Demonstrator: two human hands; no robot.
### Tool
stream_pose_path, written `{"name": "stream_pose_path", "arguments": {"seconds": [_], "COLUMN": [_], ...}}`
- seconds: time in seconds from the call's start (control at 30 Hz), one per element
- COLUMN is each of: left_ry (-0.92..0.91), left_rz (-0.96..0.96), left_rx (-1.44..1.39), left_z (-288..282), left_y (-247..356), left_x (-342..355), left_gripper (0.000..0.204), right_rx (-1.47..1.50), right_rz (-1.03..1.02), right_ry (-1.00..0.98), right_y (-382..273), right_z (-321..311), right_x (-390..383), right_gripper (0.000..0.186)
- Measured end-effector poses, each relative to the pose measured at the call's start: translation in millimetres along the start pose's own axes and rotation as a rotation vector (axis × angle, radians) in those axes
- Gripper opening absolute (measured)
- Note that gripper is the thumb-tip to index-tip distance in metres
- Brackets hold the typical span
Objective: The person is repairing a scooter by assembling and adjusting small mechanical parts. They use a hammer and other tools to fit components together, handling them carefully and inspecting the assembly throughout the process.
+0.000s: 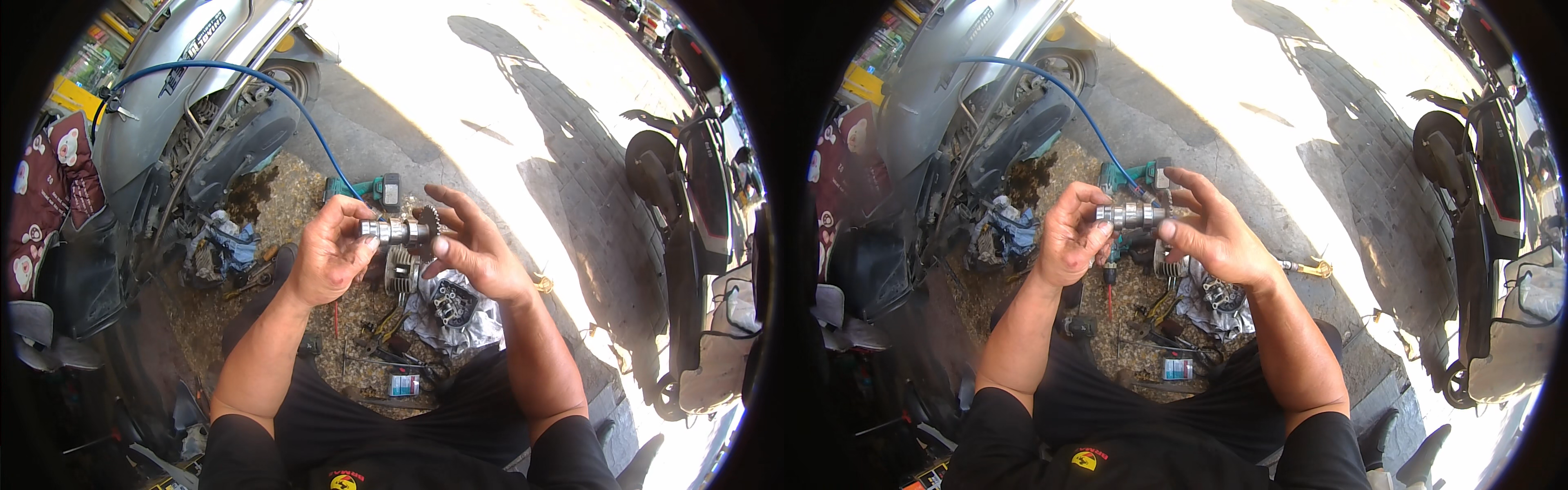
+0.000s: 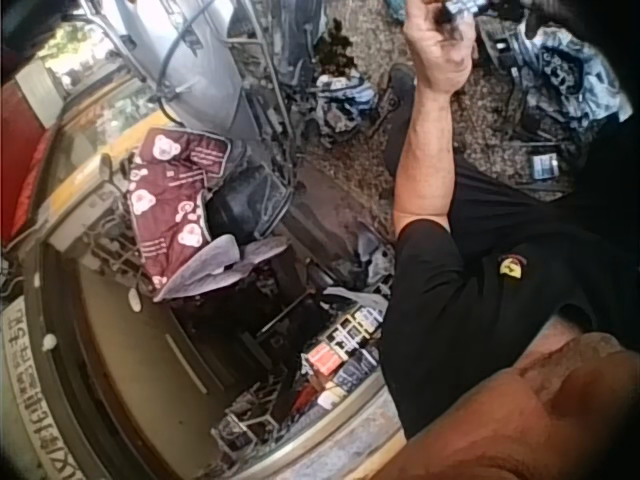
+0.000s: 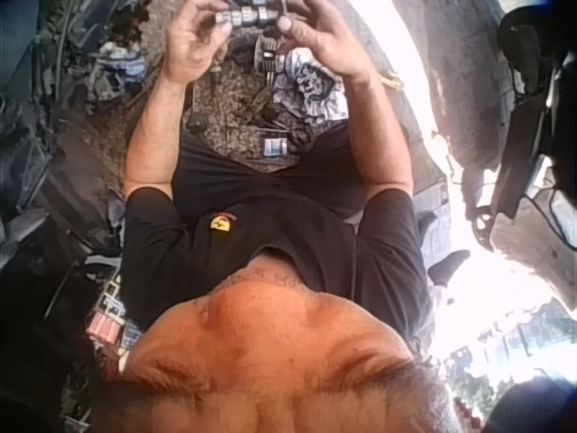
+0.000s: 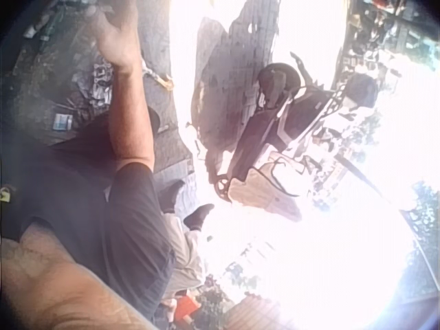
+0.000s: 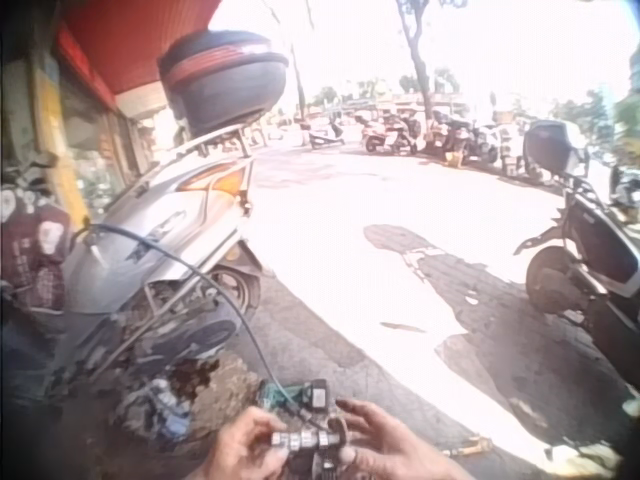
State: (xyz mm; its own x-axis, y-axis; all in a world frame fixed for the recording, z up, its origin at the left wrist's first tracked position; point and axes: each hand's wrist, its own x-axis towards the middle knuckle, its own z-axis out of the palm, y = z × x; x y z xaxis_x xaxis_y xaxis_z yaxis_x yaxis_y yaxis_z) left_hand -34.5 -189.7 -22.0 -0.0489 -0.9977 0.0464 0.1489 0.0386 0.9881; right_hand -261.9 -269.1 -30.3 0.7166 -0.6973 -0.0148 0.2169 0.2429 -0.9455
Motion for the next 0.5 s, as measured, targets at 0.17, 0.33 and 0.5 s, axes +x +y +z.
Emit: {"name": "stream_pose_path", "arguments": {"seconds": [0.17,0.33,0.5], "left_ry": [0.008,0.01,-0.002], "left_rz": [-0.01,-0.02,-0.094], "left_rx": [0.016,0.204,0.116], "left_z": [4.0,3.9,0.4], "left_y": [-1.3,1.8,1.5], "left_x": [1.0,3.0,1.6], "left_gripper": [0.03,0.032,0.031], "right_rx": [0.0,0.067,-0.015], "right_rz": [0.05,0.174,-0.03], "right_ry": [0.019,0.08,0.035], "right_y": [-4.7,-7.5,-2.8], "right_z": [-0.9,-5.4,-4.0], "right_x": [-0.3,-0.6,0.7], "right_gripper": [0.061,0.059,0.063]}}
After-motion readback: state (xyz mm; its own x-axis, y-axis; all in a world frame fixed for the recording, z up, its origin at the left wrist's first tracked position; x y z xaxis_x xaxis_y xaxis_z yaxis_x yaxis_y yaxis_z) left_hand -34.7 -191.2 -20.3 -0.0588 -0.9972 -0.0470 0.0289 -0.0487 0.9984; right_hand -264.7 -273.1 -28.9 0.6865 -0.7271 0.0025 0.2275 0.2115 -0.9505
